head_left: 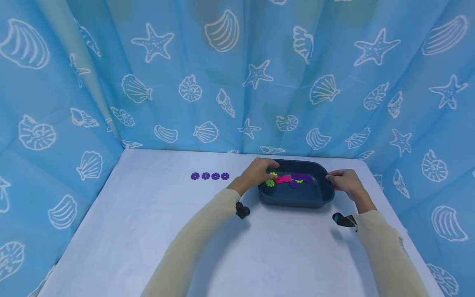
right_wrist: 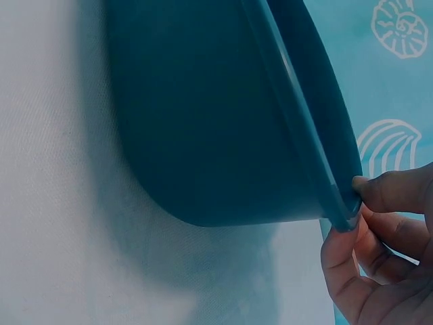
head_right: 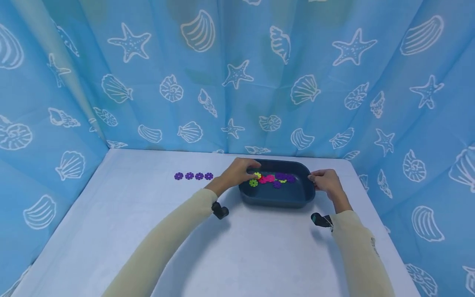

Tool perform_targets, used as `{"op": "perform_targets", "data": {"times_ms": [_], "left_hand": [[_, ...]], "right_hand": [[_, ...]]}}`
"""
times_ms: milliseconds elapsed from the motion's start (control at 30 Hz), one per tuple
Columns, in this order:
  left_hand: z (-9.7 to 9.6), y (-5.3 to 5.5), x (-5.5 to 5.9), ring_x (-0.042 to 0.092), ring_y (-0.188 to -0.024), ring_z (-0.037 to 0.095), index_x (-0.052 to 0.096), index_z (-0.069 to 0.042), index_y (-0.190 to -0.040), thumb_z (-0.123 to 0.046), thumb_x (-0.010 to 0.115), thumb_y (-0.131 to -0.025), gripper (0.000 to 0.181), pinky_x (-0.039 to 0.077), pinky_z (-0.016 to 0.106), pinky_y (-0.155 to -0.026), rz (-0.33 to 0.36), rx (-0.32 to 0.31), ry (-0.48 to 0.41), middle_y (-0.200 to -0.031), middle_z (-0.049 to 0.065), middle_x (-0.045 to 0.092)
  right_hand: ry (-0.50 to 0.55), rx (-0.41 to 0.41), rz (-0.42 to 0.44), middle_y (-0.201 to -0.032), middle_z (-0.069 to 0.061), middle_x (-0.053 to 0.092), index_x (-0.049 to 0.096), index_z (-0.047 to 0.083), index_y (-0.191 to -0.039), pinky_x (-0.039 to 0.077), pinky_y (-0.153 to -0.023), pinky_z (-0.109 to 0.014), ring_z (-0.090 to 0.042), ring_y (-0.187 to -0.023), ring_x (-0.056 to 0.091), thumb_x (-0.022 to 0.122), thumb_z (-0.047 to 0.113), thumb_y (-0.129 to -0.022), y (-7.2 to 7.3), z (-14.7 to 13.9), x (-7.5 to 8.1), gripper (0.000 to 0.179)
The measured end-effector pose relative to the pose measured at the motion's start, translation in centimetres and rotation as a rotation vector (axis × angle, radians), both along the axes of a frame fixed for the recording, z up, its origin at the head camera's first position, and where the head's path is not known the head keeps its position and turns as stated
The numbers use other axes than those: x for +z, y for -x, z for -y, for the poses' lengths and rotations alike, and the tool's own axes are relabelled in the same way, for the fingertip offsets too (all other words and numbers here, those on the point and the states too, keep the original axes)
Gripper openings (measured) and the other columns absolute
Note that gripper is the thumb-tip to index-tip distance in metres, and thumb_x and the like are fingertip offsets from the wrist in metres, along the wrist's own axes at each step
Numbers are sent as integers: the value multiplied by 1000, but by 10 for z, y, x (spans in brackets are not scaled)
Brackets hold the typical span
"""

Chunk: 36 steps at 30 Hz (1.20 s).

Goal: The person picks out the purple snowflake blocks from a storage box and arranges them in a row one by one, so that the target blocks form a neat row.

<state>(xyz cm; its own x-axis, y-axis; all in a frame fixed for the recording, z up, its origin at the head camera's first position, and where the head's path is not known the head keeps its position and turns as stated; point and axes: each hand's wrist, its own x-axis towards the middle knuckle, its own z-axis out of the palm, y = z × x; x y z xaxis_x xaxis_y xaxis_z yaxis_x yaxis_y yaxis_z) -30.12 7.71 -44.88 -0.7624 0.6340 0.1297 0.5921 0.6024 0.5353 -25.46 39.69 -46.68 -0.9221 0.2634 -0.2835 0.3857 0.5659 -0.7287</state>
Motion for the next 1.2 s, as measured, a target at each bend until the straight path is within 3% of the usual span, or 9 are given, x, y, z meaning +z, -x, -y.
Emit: {"op": "perform_targets", "data": {"times_ms": [100,167,333,433,600,767,900,1033,1200], "left_hand": [[-24,-6,-8,58,-116,14,64,-9,-127,-20,74,-88,42,46,25,-99,22,-22,56,-124,2,65],[-35,-8,-14,58,-117,13,64,-10,-128,-20,74,-88,42,45,25,-99,30,-36,80,-125,1,65],[-55,-12,-28,57,-119,11,61,-11,-132,-18,70,-91,42,44,23,-100,50,-86,118,-129,0,63],[-61,-14,-34,57,-118,11,58,-11,-135,-18,64,-96,41,43,23,-102,54,-109,150,-131,1,62],[-65,-16,-34,57,-113,10,59,-13,-135,-20,60,-98,38,43,24,-102,39,-146,223,-127,0,63],[-66,-17,-31,58,-108,9,66,-15,-126,-16,69,-92,34,45,21,-99,30,-198,196,-119,-3,67],[-71,-18,-31,56,-115,10,62,-12,-131,-16,69,-92,40,42,21,-101,12,-227,183,-126,-1,64],[-77,-20,-32,55,-119,10,57,-11,-136,-19,66,-94,43,40,21,-103,-2,-263,220,-131,1,61],[-80,-20,-35,57,-111,7,65,-13,-126,-17,70,-91,36,42,17,-99,-37,-314,238,-120,-3,66]], "right_hand": [[23,12,-1,-122,-27,55,53,-8,-129,57,-82,-44,-35,-97,60,58,23,-98,3,1,-3,44],[28,11,-9,-119,-28,56,54,-8,-128,58,-71,-42,-36,-94,61,59,22,-98,9,-3,-10,44],[26,12,-6,-118,-28,56,54,-9,-128,58,-69,-42,-36,-93,61,59,23,-98,9,-1,-9,44],[18,14,-6,-119,-27,56,54,-9,-128,57,-79,-44,-34,-94,60,59,24,-98,4,5,0,45],[10,-2,-15,-120,-25,56,55,-7,-128,58,-77,-41,-33,-95,60,59,23,-97,3,7,3,43],[15,-8,-17,-122,-25,56,55,-6,-128,58,-68,-33,-33,-97,59,57,23,-98,4,0,0,41],[21,-14,-28,-119,-25,57,56,-7,-126,56,-63,-31,-33,-94,60,57,22,-98,5,-4,-3,40],[27,-5,-27,-117,-27,56,55,-9,-126,58,-74,-39,-34,-93,60,57,22,-99,0,-1,0,41],[16,1,-14,-122,-27,55,54,-8,-129,55,-86,-43,-35,-98,59,53,20,-100,-6,3,8,40]]}}
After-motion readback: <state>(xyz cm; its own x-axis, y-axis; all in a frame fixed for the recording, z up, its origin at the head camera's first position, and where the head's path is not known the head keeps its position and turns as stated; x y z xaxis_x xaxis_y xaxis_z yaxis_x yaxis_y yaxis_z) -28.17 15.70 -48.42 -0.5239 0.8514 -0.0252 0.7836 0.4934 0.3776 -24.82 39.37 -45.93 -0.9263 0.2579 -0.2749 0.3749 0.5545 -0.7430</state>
